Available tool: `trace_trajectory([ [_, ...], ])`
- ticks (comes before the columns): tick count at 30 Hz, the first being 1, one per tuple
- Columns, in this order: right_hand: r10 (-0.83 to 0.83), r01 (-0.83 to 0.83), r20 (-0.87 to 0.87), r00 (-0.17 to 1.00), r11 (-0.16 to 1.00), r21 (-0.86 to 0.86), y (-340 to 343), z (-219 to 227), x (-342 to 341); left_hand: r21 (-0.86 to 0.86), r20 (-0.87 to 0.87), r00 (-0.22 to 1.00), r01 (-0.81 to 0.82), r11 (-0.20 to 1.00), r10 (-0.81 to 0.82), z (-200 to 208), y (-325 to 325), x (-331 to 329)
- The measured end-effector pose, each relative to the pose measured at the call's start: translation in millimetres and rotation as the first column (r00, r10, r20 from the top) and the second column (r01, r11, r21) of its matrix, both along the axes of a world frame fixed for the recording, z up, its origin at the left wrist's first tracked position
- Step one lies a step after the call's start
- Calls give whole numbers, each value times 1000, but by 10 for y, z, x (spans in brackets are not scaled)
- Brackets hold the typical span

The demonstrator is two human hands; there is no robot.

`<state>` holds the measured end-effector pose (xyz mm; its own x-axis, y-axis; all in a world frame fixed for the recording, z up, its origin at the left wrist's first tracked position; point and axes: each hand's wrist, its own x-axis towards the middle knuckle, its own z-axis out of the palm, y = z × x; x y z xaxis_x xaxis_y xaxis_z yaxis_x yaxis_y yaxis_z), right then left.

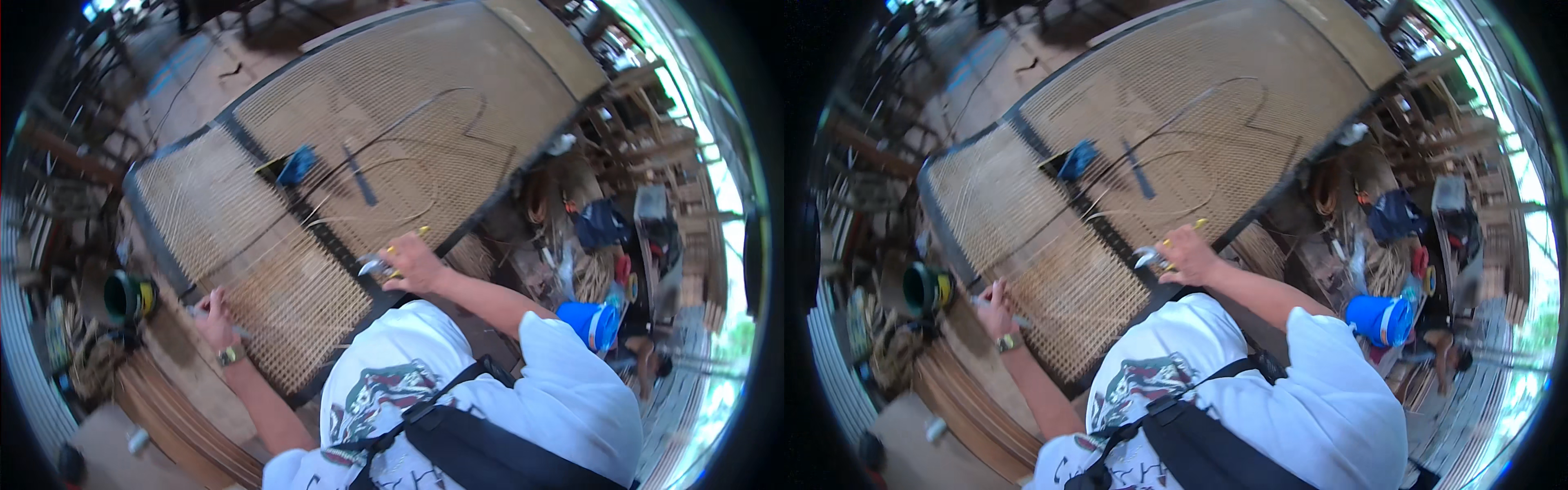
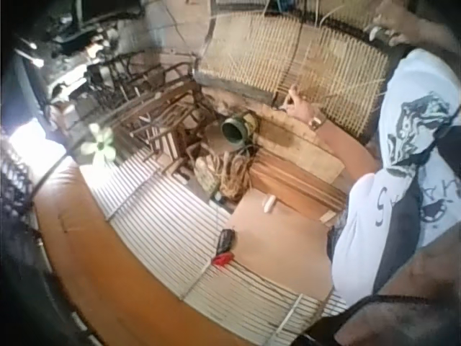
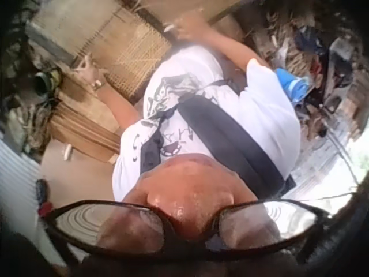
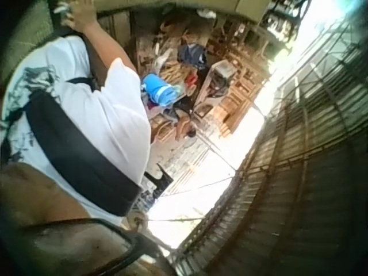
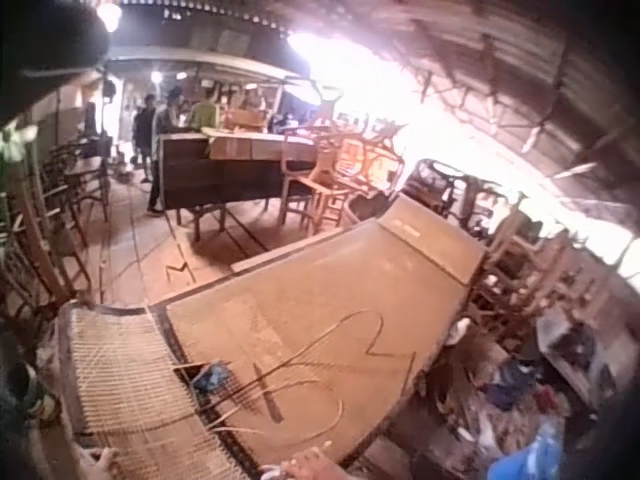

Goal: Weaving rattan or bamboo strips into a furniture frame or mat.

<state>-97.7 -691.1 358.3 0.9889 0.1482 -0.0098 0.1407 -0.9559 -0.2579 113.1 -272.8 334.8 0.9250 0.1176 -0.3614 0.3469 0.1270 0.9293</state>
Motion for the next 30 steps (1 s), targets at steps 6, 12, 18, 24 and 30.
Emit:
trace_trajectory([
  [6,-209,220,170,963,974,-51,-474,32,-85,91,20,1000,-19,996,17,-4,164,-95],
  [12,-380,458,279,882,830,-318,-2497,-32,-130,217,-59,996,-51,975,65,117,113,-66],
  [18,-267,264,34,963,913,-311,-3522,78,146,235,-54,998,-21,972,35,122,125,-48],
  [24,-340,345,61,939,926,-152,-3229,136,237,266,30,991,-136,954,133,101,96,-214],
  [30,-359,230,198,912,848,478,-1267,-185,842,428,259,955,-249,869,146,542,-589,-405],
])
